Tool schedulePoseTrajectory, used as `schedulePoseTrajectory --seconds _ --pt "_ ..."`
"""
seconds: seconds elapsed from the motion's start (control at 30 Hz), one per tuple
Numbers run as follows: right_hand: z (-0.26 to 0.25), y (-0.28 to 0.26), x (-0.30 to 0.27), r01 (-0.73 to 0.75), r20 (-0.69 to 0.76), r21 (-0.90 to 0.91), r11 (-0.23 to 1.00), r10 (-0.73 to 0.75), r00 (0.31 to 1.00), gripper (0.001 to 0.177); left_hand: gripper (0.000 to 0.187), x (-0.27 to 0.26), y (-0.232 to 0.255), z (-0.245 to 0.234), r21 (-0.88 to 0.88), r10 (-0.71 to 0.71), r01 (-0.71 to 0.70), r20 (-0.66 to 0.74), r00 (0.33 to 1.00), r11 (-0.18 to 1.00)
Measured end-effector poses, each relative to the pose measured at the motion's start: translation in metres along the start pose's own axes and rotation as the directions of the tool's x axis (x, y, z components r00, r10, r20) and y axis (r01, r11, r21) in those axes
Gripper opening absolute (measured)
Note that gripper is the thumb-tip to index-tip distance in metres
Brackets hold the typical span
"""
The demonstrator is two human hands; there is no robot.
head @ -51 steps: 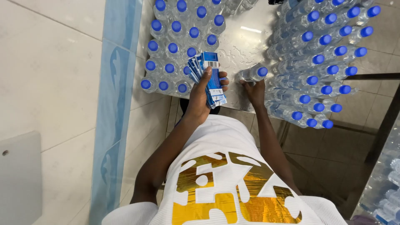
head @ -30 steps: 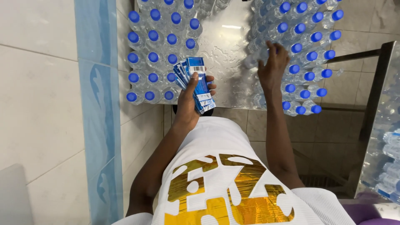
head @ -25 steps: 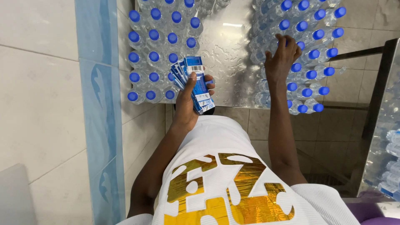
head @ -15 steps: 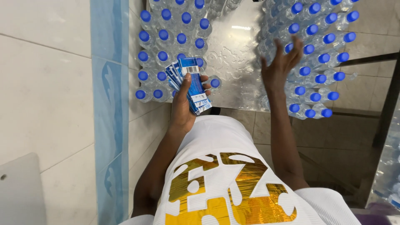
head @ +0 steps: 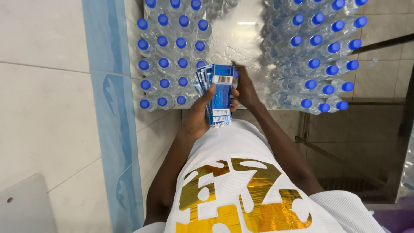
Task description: Manually applying labels to plastic water bottles from a large batch on a production table.
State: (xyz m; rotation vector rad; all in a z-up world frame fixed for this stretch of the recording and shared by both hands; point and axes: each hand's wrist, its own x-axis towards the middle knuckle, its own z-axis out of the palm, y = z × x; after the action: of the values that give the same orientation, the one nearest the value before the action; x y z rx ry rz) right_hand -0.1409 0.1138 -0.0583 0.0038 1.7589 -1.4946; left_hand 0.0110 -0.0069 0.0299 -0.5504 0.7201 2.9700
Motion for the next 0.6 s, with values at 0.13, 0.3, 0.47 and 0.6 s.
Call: schedulePoseTrajectory --seconds 0.13,0.3,0.47,0.6 --pt "-0.040 0.043 0.034 0.437 -0.001 -0.566 0.699 -0.531 0.847 0.094 0.057 -0.005 0.005 0.016 -0.007 -0.015 0.015 0.037 0.999 1.000" --pt "-0.054 0.042 0.018 0.515 0.016 -0.643 0.567 -0.662 0.749 0.132 0.062 0.001 0.001 0.008 0.082 -0.053 0.049 0.057 0.997 0.995" --pt "-0.037 0.004 -0.056 0.718 -0.003 -0.570 0.399 -0.875 0.484 0.063 0.063 0.014 -0.015 -0.017 0.133 0.060 -0.056 -0.025 0.998 0.990" --pt "-0.006 -0.004 -0.078 0.878 0.296 -0.440 0.189 -0.892 0.341 0.045 0.057 0.012 -0.012 -0.011 0.100 0.142 -0.130 -0.118 0.983 0.986"
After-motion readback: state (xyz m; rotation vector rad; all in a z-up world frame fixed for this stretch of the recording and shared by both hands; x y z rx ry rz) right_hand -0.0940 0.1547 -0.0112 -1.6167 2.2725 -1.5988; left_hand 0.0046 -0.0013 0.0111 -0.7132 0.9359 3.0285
